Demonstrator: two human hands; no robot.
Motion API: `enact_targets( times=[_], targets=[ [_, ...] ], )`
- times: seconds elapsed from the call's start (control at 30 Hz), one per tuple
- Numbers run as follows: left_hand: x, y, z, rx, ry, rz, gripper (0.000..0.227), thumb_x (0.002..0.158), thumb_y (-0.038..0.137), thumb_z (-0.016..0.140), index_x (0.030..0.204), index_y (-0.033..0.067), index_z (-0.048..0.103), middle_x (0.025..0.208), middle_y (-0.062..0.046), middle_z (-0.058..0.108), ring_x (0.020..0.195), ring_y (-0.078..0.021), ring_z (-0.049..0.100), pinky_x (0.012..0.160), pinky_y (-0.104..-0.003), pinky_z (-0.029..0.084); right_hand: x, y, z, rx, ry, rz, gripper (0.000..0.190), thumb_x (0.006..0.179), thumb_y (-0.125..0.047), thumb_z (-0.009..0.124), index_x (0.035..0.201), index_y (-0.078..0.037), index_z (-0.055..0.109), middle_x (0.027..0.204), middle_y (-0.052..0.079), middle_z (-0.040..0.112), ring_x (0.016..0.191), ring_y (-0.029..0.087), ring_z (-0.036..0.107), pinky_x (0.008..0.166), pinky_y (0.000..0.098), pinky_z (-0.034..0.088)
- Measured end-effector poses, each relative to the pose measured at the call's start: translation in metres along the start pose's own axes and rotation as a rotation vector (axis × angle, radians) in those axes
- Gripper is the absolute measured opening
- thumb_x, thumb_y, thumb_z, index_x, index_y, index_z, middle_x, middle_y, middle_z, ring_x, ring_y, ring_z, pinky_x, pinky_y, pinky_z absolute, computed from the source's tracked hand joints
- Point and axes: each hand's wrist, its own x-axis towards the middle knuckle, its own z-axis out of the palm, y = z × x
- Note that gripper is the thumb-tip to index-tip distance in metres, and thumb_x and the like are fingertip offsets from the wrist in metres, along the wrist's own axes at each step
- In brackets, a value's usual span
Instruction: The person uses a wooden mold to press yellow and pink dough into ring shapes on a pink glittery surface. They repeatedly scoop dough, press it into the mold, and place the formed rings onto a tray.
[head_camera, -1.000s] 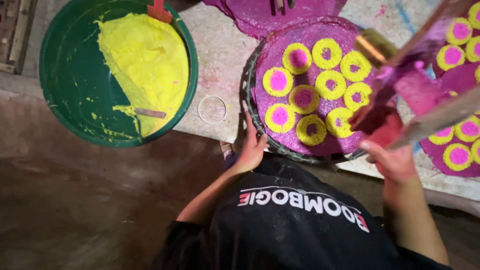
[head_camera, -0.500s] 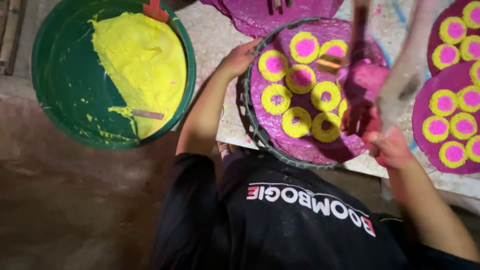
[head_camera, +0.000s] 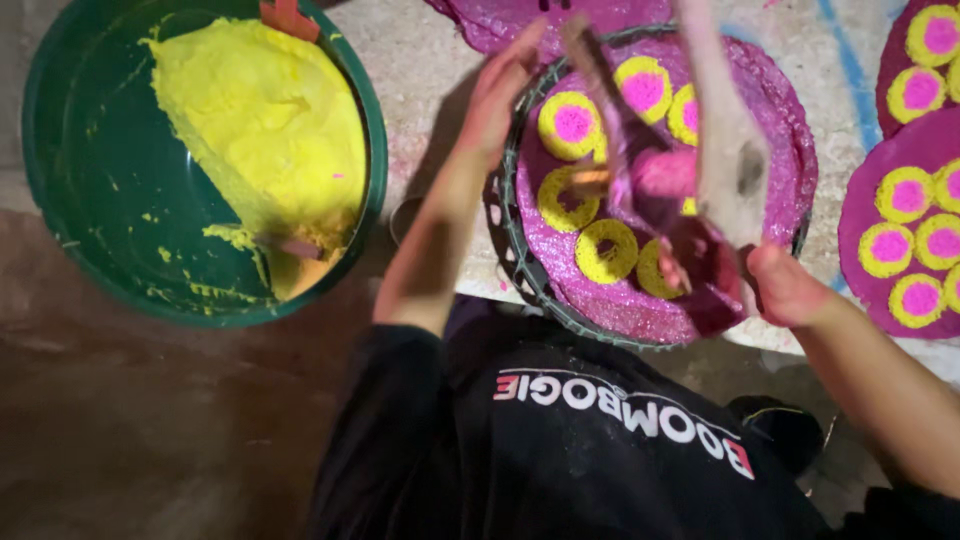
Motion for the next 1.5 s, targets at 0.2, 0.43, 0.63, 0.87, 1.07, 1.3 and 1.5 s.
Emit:
enact_targets(
  times=[0.2,0.43,0.63,0.87,1.07,1.3,1.5],
  targets=[
    [-0.042,0.104,0.073,-1.102,-0.510,0.108,0.084,0.093,0.058,0.058,0.158,0.0117,0.032,0.159,-0.016,0.043,0.151,-0.0307,0.043,0.131,-0.047,0.033,-0.017,0.031,-0.005,0.282,-0.111,0.304,0.105,0.088,-0.074,0.055,0.155,0.005,0.039,0.133,0.020,0.060,0.121,0.030,0.060,0.105,0.0437,0.047],
    [-0.015,0.132,0.080,-0.854,-0.486,0.313,0.051,0.084,0.025,0.058,0.132,0.0077,0.057,0.120,-0.008,0.053,0.115,-0.0227,0.052,0.111,-0.038,0.037,-0.056,0.016,-0.114,-0.319,-0.012,0.434,0.084,0.093,-0.063,0.040,0.148,0.000,0.047,0.145,0.012,0.059,0.130,0.022,0.055,0.108,0.0352,0.042],
    [0.007,0.102,0.075,-0.999,-0.422,0.263,0.048,0.084,0.027,0.063,0.128,0.0084,0.055,0.117,-0.009,0.052,0.119,-0.0246,0.052,0.112,-0.039,0.038,-0.060,0.026,-0.166,-0.368,0.104,0.597,0.081,0.104,-0.062,0.035,0.151,0.002,0.052,0.135,0.020,0.064,0.115,0.028,0.055,0.093,0.0444,0.045],
    [0.016,0.082,0.077,-1.127,-0.444,0.269,0.044,0.083,0.027,0.061,0.124,0.0103,0.053,0.117,-0.006,0.052,0.116,-0.0232,0.052,0.117,-0.043,0.037,-0.041,0.007,-0.132,-0.420,0.203,0.636,0.081,0.096,-0.063,0.032,0.145,-0.002,0.053,0.135,0.011,0.066,0.118,0.022,0.060,0.098,0.0376,0.048],
    [0.020,0.036,0.077,-1.303,-0.321,0.205,0.044,0.086,0.031,0.056,0.121,0.0055,0.053,0.108,-0.005,0.051,0.108,-0.0229,0.051,0.110,-0.041,0.039,-0.006,-0.021,-0.073,-0.510,0.227,0.631,0.090,0.094,-0.071,0.022,0.147,-0.003,0.051,0.134,0.013,0.065,0.122,0.023,0.061,0.103,0.0383,0.046],
    [0.029,0.008,0.055,-1.353,-0.328,0.239,0.036,0.097,0.039,0.048,0.116,0.0087,0.053,0.107,-0.004,0.053,0.105,-0.0208,0.051,0.104,-0.040,0.041,0.031,-0.013,-0.029,-0.467,0.225,0.477,0.086,0.094,-0.069,0.025,0.146,-0.004,0.048,0.131,0.014,0.066,0.119,0.022,0.062,0.100,0.0383,0.049],
    [0.013,0.007,0.054,-1.300,-0.307,0.217,0.042,0.095,0.047,0.048,0.116,0.0103,0.053,0.105,-0.002,0.054,0.103,-0.0191,0.051,0.101,-0.037,0.041,0.030,-0.014,-0.017,-0.297,0.211,0.491,0.080,0.098,-0.064,0.027,0.136,-0.001,0.057,0.115,0.016,0.073,0.105,0.025,0.070,0.094,0.0388,0.055]
  ],
)
